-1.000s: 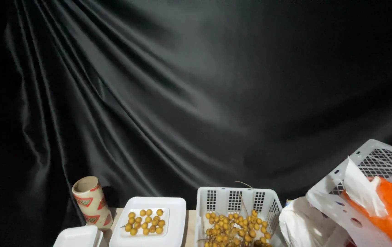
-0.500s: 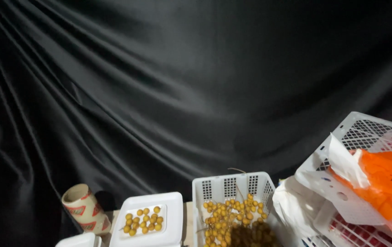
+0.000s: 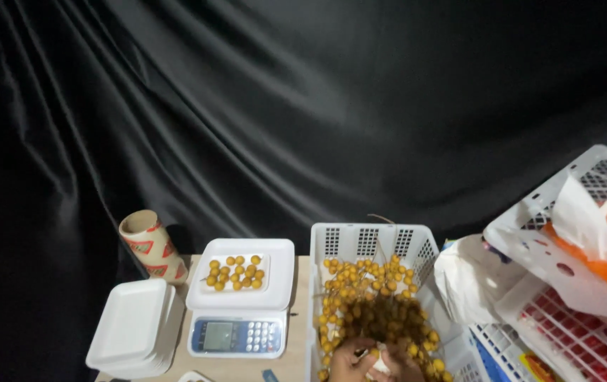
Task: Sorting and cleaning longan fruits by hand, wiping each one with a cloth before placing it on a scale for weighing.
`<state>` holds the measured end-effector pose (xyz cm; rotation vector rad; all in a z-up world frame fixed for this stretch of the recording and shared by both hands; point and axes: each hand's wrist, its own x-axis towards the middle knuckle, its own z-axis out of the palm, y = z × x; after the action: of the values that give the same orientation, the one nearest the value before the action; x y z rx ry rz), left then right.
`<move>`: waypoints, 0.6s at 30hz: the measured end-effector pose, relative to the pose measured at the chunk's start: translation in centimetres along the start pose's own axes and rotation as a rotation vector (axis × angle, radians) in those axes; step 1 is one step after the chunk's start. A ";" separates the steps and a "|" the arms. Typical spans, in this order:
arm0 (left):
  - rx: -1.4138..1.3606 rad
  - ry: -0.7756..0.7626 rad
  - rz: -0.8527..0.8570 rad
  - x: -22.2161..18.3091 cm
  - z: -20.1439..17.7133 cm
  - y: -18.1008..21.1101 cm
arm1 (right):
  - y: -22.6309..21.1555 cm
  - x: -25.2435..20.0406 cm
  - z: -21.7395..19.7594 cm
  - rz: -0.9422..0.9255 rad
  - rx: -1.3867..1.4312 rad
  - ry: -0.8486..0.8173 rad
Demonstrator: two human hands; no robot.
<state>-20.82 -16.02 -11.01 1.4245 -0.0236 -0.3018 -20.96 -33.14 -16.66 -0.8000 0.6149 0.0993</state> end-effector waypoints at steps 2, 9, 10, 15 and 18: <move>-0.021 -0.004 -0.038 -1.1 0.4 0.9 | 0.3 -0.2 -0.6 -0.082 -0.050 -0.019; 0.076 0.093 -0.151 -2.5 1.0 1.2 | -0.7 -4.2 0.6 -0.332 -0.355 0.006; 0.085 0.085 -0.163 -2.7 0.8 2.1 | -1.2 -5.1 1.3 -0.325 -0.345 0.018; 0.004 0.007 0.111 -1.8 0.6 -0.3 | -3.4 -10.1 3.3 -0.186 -0.190 -0.148; -0.162 -0.004 0.060 -2.3 0.8 0.8 | -5.0 -13.1 5.5 -0.113 -0.379 -0.146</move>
<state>-23.08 -16.19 -9.75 1.2605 -0.0443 -0.2511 -27.55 -30.98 -3.29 -1.1812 0.4159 0.1723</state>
